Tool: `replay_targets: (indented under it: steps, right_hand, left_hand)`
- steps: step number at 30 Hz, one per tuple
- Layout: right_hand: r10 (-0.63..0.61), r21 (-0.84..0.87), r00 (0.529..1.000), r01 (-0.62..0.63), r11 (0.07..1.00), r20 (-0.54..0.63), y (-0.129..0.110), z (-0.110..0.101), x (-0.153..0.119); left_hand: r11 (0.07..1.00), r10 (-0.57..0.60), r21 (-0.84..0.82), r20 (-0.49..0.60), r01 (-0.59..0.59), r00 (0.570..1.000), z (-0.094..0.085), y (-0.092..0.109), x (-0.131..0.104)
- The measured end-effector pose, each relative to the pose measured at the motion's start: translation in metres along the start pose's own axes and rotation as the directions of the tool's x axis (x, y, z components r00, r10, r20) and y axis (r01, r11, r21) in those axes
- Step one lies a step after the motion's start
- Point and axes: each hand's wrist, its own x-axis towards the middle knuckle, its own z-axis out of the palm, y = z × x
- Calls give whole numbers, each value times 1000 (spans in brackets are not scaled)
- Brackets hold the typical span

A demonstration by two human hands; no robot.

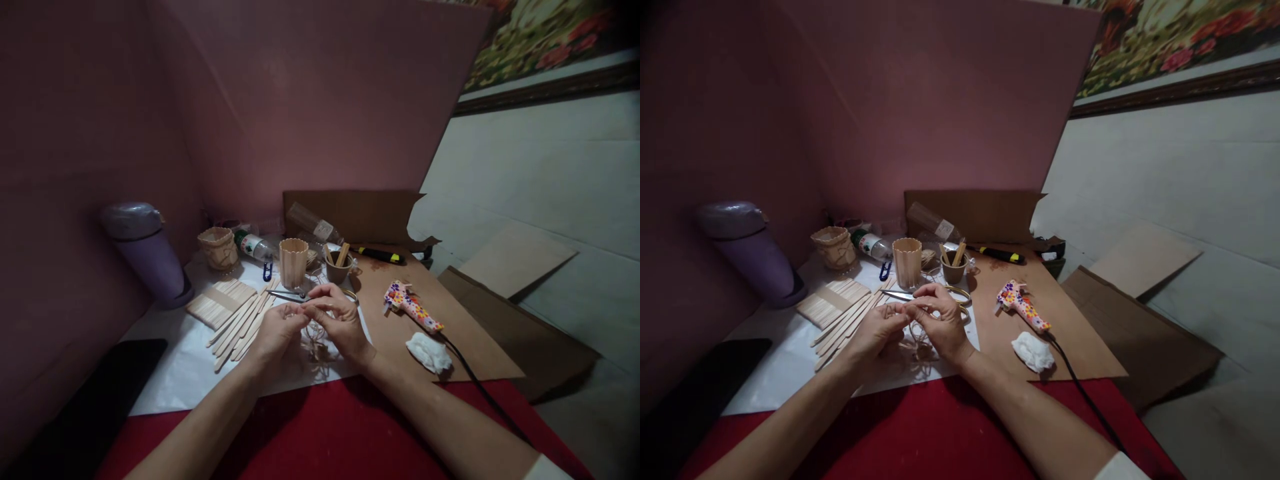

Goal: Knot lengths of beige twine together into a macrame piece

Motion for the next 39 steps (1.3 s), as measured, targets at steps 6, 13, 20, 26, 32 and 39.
replay_targets:
  steps: [6,13,20,26,32,39]
  right_hand:
    - [-118,-84,993,118,989,8,-1,1,-1]
    - [-105,-82,992,110,990,66,-3,1,-2]
    - [268,417,957,-291,861,115,-11,-2,6]
    - [442,603,871,-473,642,214,-5,-4,9]
    - [310,76,937,-325,943,164,-6,-1,7]
    - [346,279,931,-365,888,118,-6,-6,11]
  left_hand:
    - [983,-41,-175,45,48,998,-10,0,5]
    - [969,-68,-235,31,74,997,-12,2,8]
    - [984,12,-175,-78,-25,997,-14,1,10]
    - [971,88,-213,-111,-110,990,-12,5,8]
    - [977,130,-164,-57,-138,990,-9,8,6]
    - [993,111,-49,-10,-111,994,-10,8,5]
